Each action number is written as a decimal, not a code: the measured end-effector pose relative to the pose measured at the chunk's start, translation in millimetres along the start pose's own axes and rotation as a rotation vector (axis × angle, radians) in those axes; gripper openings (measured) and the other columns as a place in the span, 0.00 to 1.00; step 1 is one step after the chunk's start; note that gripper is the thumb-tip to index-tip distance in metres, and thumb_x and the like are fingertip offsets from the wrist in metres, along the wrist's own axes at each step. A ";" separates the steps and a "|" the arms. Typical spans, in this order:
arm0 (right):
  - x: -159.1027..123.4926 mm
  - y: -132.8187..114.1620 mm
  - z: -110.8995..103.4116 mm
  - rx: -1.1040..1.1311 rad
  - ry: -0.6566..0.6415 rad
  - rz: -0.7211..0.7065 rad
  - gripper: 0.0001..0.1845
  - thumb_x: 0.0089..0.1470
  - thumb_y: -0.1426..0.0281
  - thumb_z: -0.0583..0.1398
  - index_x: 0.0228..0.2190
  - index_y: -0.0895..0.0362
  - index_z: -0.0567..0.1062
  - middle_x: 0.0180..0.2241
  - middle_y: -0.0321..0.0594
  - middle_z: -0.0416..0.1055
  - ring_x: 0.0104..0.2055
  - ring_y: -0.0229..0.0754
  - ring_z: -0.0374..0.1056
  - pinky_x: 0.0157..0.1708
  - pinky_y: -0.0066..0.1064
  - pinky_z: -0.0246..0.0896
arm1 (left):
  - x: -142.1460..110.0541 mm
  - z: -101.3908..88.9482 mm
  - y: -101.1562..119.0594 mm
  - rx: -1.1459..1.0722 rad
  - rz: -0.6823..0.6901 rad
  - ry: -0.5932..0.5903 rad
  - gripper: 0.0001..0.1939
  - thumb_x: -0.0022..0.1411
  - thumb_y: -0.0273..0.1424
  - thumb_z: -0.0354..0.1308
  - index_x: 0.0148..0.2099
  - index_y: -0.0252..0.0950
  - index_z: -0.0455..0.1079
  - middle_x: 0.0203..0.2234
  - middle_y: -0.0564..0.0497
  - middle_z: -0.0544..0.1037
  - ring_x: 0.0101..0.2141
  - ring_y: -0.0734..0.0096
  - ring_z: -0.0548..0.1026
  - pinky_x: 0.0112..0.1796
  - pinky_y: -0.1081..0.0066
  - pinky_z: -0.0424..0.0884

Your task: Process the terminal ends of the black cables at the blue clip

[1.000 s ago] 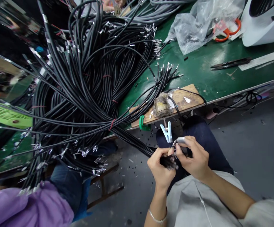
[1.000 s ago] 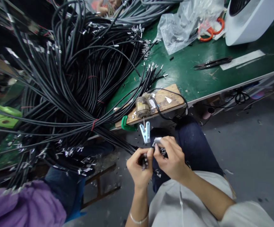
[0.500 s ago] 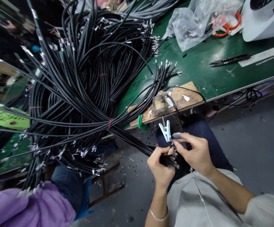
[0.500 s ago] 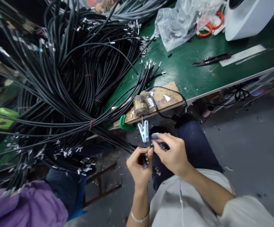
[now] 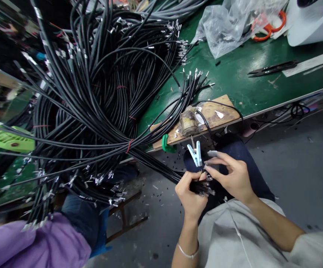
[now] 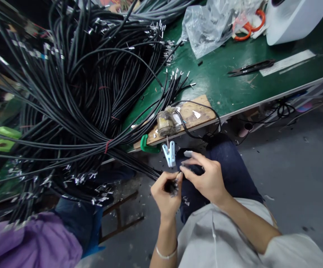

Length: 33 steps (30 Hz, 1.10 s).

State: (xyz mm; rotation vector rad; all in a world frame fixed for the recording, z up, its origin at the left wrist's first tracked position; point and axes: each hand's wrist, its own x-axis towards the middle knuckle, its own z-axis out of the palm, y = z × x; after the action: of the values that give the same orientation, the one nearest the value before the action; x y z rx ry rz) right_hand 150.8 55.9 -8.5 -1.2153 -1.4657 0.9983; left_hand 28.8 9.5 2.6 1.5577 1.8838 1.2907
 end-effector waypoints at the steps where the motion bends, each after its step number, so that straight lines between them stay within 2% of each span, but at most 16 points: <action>1: 1.2 0.1 0.4 -0.006 -0.011 0.016 0.16 0.50 0.73 0.64 0.43 0.56 0.75 0.32 0.38 0.80 0.33 0.43 0.77 0.39 0.33 0.72 | -0.4 1.0 -0.6 0.003 0.004 -0.006 0.05 0.56 0.24 0.61 0.28 0.34 0.69 0.20 0.55 0.71 0.22 0.77 0.68 0.26 0.77 0.63; 4: 3.3 -1.6 1.8 -0.091 0.023 -0.042 0.11 0.52 0.74 0.62 0.40 0.57 0.76 0.31 0.38 0.80 0.32 0.42 0.77 0.37 0.31 0.72 | -1.7 4.1 -3.0 0.011 0.012 -0.006 0.05 0.56 0.24 0.60 0.28 0.34 0.69 0.21 0.54 0.72 0.23 0.76 0.69 0.26 0.77 0.63; 9: -1.9 -3.9 2.9 -0.213 0.116 -0.217 0.13 0.52 0.77 0.61 0.42 0.58 0.75 0.29 0.39 0.79 0.30 0.41 0.75 0.38 0.33 0.70 | -2.1 4.9 -4.6 0.001 -0.007 -0.005 0.04 0.55 0.24 0.61 0.28 0.34 0.70 0.21 0.54 0.72 0.23 0.75 0.70 0.26 0.76 0.64; 12: -7.3 -2.2 0.2 -0.196 0.078 -0.292 0.13 0.50 0.78 0.61 0.40 0.58 0.75 0.26 0.38 0.77 0.29 0.41 0.73 0.36 0.33 0.70 | -1.1 2.7 -3.2 0.000 -0.033 0.019 0.04 0.56 0.25 0.61 0.29 0.34 0.70 0.20 0.54 0.72 0.22 0.76 0.69 0.26 0.77 0.63; 14: -7.9 1.1 -3.9 -0.153 0.035 -0.262 0.10 0.50 0.78 0.61 0.37 0.57 0.75 0.26 0.38 0.76 0.29 0.40 0.73 0.37 0.34 0.69 | -0.3 1.1 -2.4 -0.007 -0.038 0.024 0.04 0.56 0.25 0.61 0.28 0.34 0.70 0.20 0.55 0.71 0.21 0.76 0.68 0.25 0.77 0.63; 16: -4.3 5.3 -8.9 -0.073 -0.015 -0.145 0.11 0.52 0.76 0.61 0.39 0.57 0.75 0.30 0.39 0.77 0.33 0.41 0.74 0.40 0.35 0.69 | 0.4 -0.6 -2.4 -0.017 -0.032 0.001 0.05 0.56 0.25 0.61 0.28 0.34 0.70 0.20 0.55 0.71 0.21 0.76 0.68 0.25 0.77 0.62; 18: 3.2 8.5 -12.9 0.046 -0.158 -0.015 0.16 0.54 0.73 0.61 0.46 0.56 0.72 0.36 0.41 0.78 0.39 0.43 0.75 0.43 0.35 0.69 | 1.1 -2.8 -2.8 -0.016 -0.017 -0.049 0.05 0.56 0.25 0.61 0.28 0.34 0.71 0.20 0.55 0.72 0.21 0.76 0.69 0.25 0.77 0.62; 20: 11.5 9.6 -14.6 0.147 -0.333 0.020 0.19 0.55 0.71 0.61 0.50 0.56 0.70 0.37 0.41 0.78 0.40 0.43 0.75 0.42 0.34 0.69 | 1.7 -6.1 -3.1 -0.002 -0.006 -0.103 0.05 0.56 0.25 0.61 0.28 0.34 0.71 0.19 0.55 0.71 0.21 0.76 0.68 0.25 0.76 0.62; 22: 17.1 8.8 -14.3 0.145 -0.373 -0.087 0.15 0.56 0.73 0.60 0.46 0.56 0.72 0.33 0.40 0.77 0.38 0.41 0.74 0.39 0.33 0.69 | 2.3 -9.9 -2.8 0.011 -0.007 -0.144 0.05 0.56 0.25 0.60 0.27 0.34 0.71 0.19 0.55 0.71 0.20 0.77 0.68 0.24 0.76 0.61; 24: 18.2 7.7 -13.8 0.048 -0.273 -0.333 0.10 0.56 0.76 0.59 0.41 0.56 0.75 0.31 0.40 0.77 0.36 0.41 0.72 0.38 0.34 0.67 | 2.7 -13.3 -2.4 0.013 -0.013 -0.165 0.05 0.55 0.25 0.59 0.27 0.34 0.71 0.18 0.55 0.70 0.20 0.77 0.67 0.24 0.76 0.60; 26: 15.4 7.7 -14.4 -0.078 -0.183 -0.598 0.11 0.55 0.78 0.58 0.39 0.55 0.76 0.31 0.40 0.78 0.37 0.42 0.70 0.39 0.37 0.64 | 2.7 -15.2 -2.3 0.011 -0.006 -0.164 0.04 0.54 0.24 0.60 0.27 0.35 0.70 0.18 0.56 0.70 0.20 0.76 0.67 0.23 0.76 0.60; 28: 10.1 9.0 -16.2 -0.172 -0.150 -0.780 0.13 0.54 0.79 0.59 0.40 0.55 0.76 0.33 0.40 0.80 0.38 0.43 0.70 0.40 0.39 0.62 | 2.6 -15.5 -2.3 0.005 0.002 -0.134 0.03 0.53 0.23 0.59 0.28 0.35 0.71 0.18 0.56 0.71 0.20 0.76 0.68 0.23 0.76 0.61; 30: 4.5 10.6 -17.1 -0.213 -0.140 -0.842 0.13 0.53 0.78 0.60 0.40 0.55 0.76 0.33 0.39 0.80 0.39 0.43 0.71 0.39 0.40 0.62 | 2.7 -14.9 -2.1 0.000 -0.001 -0.081 0.02 0.53 0.24 0.59 0.29 0.34 0.72 0.19 0.55 0.72 0.20 0.76 0.68 0.23 0.77 0.61; 31: 2.0 11.2 -16.8 -0.206 -0.124 -0.829 0.13 0.52 0.78 0.61 0.40 0.55 0.76 0.32 0.38 0.80 0.38 0.43 0.72 0.38 0.39 0.63 | 2.9 -14.4 -1.8 -0.001 -0.005 -0.055 0.03 0.54 0.24 0.59 0.29 0.34 0.72 0.19 0.55 0.72 0.20 0.76 0.68 0.23 0.77 0.62; 33: -1.2 11.3 -13.9 -0.137 -0.047 -0.655 0.12 0.51 0.78 0.63 0.38 0.54 0.76 0.29 0.37 0.79 0.35 0.43 0.73 0.36 0.37 0.65 | 3.4 -13.7 -0.9 0.003 -0.013 -0.027 0.04 0.55 0.26 0.59 0.29 0.34 0.72 0.18 0.55 0.72 0.19 0.77 0.68 0.23 0.77 0.62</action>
State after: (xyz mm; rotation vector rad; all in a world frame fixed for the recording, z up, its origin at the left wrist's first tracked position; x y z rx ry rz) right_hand 166.8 56.9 -16.5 -0.7136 -1.8226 0.4860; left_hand 16.7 7.1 9.7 1.5544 1.8767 1.2560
